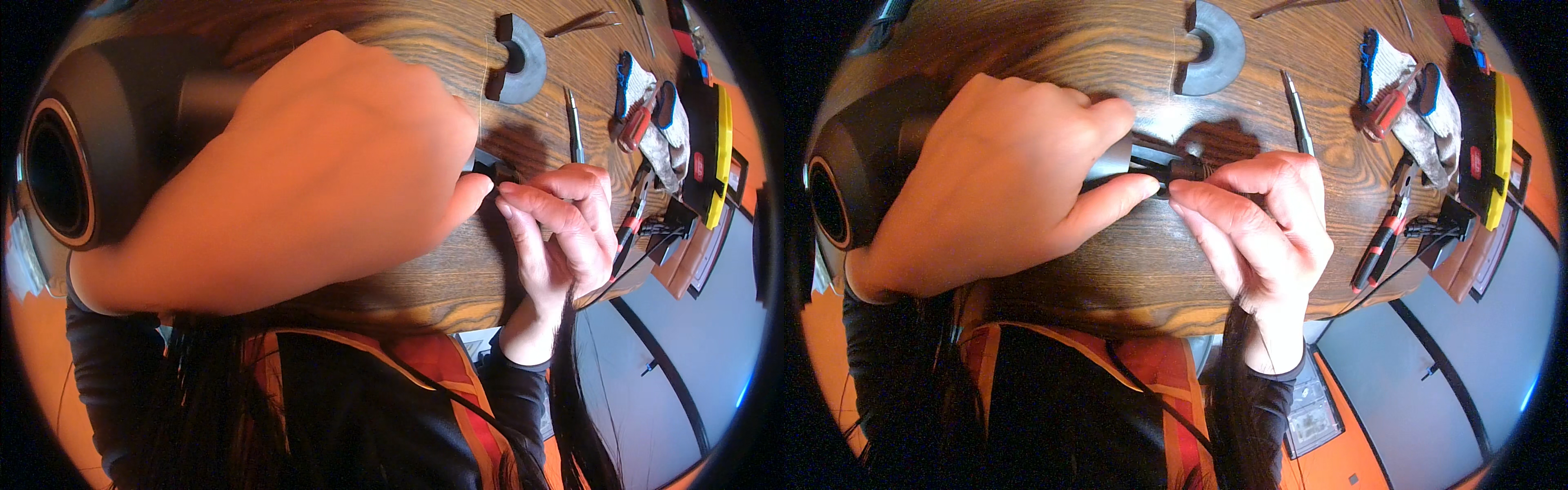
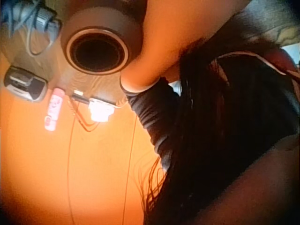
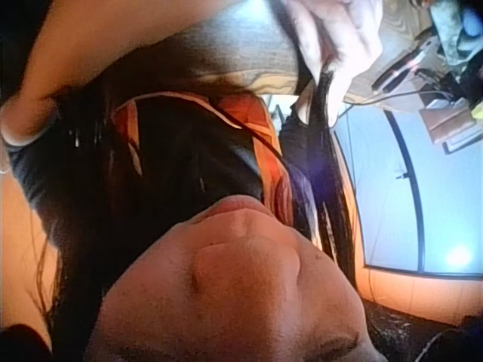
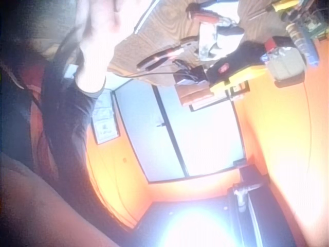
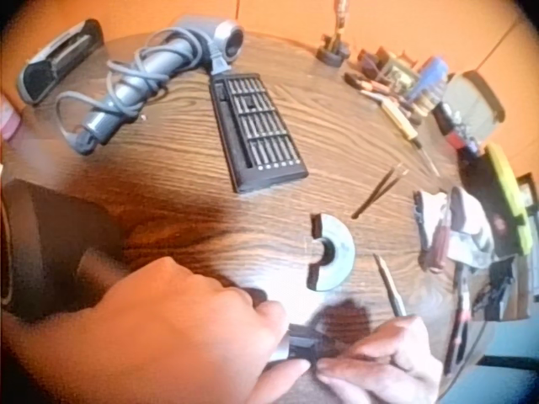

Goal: The person uses a screwdriver to remove screws from the base of a hair dryer, then uses tweezers to adjust internal components near the power cord entry. The person continues to manipulate small parts inside the housing and repositions the device on the table.

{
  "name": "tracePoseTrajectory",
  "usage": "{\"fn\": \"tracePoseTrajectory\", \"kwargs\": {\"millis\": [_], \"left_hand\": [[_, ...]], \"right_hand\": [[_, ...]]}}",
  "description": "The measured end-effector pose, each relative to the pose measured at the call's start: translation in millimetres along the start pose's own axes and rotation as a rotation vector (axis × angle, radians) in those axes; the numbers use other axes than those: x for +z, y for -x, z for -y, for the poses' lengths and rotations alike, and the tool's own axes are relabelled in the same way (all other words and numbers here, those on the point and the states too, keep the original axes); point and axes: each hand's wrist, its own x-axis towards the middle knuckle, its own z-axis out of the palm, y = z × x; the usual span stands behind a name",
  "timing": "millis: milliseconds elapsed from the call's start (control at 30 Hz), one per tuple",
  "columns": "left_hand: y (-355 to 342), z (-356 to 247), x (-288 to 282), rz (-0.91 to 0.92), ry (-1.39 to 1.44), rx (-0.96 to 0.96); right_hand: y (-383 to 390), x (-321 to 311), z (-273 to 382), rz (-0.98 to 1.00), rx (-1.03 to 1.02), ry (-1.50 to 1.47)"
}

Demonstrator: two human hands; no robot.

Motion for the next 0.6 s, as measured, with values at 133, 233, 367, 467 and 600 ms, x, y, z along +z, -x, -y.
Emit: {"fn": "tracePoseTrajectory", "kwargs": {"millis": [133, 233, 367, 467, 600], "left_hand": [[-0.7, -9.6, -0.6, 0.021, -0.234, 0.06], [-0.5, -10.4, -0.4, 0.047, -0.265, 0.066], [1.2, 4.4, 3.7, 0.058, -0.075, 0.015], [3.7, 11.4, 12.8, 0.048, -0.221, 0.109], [7.1, 21.1, 16.7, 0.04, -0.17, 0.163]], "right_hand": [[3.7, 6.1, 3.5, -0.04, 0.059, -0.014], [3.8, 3.0, 1.9, -0.002, 0.073, -0.051], [2.2, 1.6, -2.2, -0.021, 0.021, -0.089], [3.5, 4.0, -0.7, -0.022, 0.029, -0.051], [3.7, 2.0, -0.8, 0.001, 0.053, -0.065]]}}
